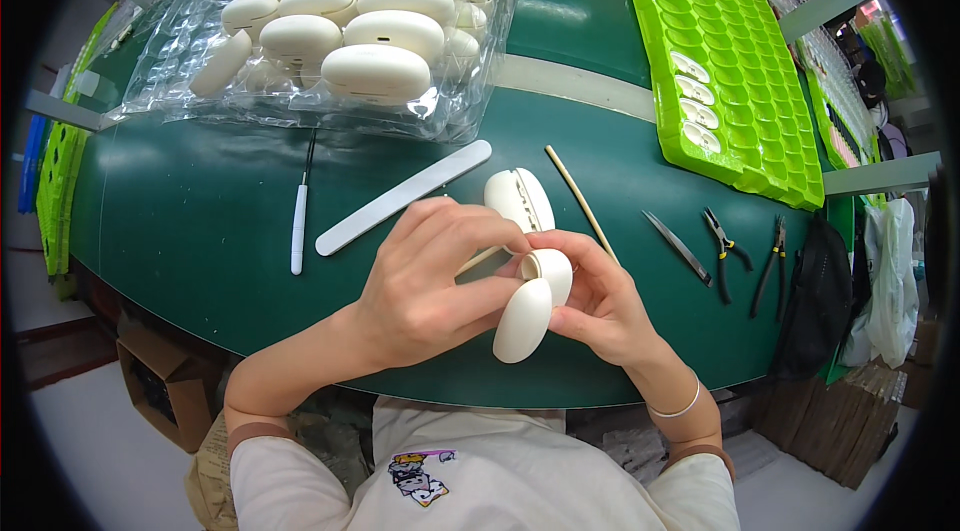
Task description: The person assembles white plastic electronic cases by opening them, inserting small red circuit boards into the bottom halves, and closing the lids. The person handles the cases one at a time, using a wooden stick to assist with placement, and places the finished units into a green tray.
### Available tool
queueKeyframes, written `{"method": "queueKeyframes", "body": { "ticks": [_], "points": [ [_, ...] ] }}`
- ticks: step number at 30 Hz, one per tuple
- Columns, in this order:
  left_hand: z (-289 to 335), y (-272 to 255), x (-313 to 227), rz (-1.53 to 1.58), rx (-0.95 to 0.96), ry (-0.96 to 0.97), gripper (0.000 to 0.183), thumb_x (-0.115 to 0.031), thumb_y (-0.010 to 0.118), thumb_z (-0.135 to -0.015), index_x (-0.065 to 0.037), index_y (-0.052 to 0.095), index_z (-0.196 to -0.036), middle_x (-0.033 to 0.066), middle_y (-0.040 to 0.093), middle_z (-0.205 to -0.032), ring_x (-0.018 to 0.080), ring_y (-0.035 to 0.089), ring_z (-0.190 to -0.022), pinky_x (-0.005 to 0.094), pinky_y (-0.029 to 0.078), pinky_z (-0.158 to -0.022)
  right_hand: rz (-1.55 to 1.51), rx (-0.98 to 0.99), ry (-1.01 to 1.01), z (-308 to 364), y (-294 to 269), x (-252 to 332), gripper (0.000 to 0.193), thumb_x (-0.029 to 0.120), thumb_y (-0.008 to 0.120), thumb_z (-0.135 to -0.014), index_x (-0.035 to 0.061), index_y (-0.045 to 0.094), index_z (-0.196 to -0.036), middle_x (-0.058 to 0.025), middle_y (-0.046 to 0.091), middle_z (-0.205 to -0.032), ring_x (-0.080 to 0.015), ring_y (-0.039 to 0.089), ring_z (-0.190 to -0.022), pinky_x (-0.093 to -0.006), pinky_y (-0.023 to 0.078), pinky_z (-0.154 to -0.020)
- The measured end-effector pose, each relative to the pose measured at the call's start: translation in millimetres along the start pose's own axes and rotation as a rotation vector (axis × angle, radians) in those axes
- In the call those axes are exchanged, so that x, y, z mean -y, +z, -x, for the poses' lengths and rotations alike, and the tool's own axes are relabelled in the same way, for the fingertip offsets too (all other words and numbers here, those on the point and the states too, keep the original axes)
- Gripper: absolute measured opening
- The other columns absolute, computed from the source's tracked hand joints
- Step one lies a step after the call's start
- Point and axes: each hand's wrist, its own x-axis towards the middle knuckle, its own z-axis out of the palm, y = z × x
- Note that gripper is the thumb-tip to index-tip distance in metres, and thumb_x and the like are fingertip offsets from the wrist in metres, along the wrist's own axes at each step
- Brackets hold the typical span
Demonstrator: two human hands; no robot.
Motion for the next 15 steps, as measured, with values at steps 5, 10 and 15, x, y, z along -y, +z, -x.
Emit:
{"method": "queueKeyframes", "body": {
  "ticks": [5,10,15],
  "points": [
    [5.9,12.3,-3.9,0.102,-0.020,0.094,0.019,-0.008,0.068,-0.056,-0.002,0.061,-0.072,0.0133,0.060,-0.096,0.0249,0.059,-0.082,0.0326,0.048,-0.065,-0.034,0.027,0.167,16.0,-5.4,-8.4,0.046,0.002,0.061,-0.080,0.0007,0.041,-0.121,-0.0142,0.053,-0.113,-0.0218,0.051,-0.108,-0.0367,0.044,-0.091],
    [17.6,29.2,-0.8,0.207,0.047,0.103,0.018,-0.006,0.068,-0.057,0.003,0.060,-0.069,0.0193,0.061,-0.095,0.0272,0.062,-0.080,0.0277,0.052,-0.056,0.077,0.044,0.270,27.6,-15.4,-15.7,0.040,0.008,0.063,-0.080,-0.0011,0.046,-0.115,-0.0116,0.059,-0.103,-0.0197,0.059,-0.096,-0.0336,0.050,-0.084],
    [18.2,28.3,0.5,0.273,0.102,0.002,0.018,-0.006,0.067,-0.057,0.004,0.062,-0.070,0.0219,0.061,-0.095,0.0263,0.063,-0.074,0.0255,0.052,-0.052,0.110,0.013,0.368,27.7,-14.7,-13.8,0.042,0.011,0.063,-0.080,-0.0018,0.045,-0.115,-0.0126,0.059,-0.103,-0.0208,0.060,-0.095,-0.0328,0.050,-0.084]
  ]
}}
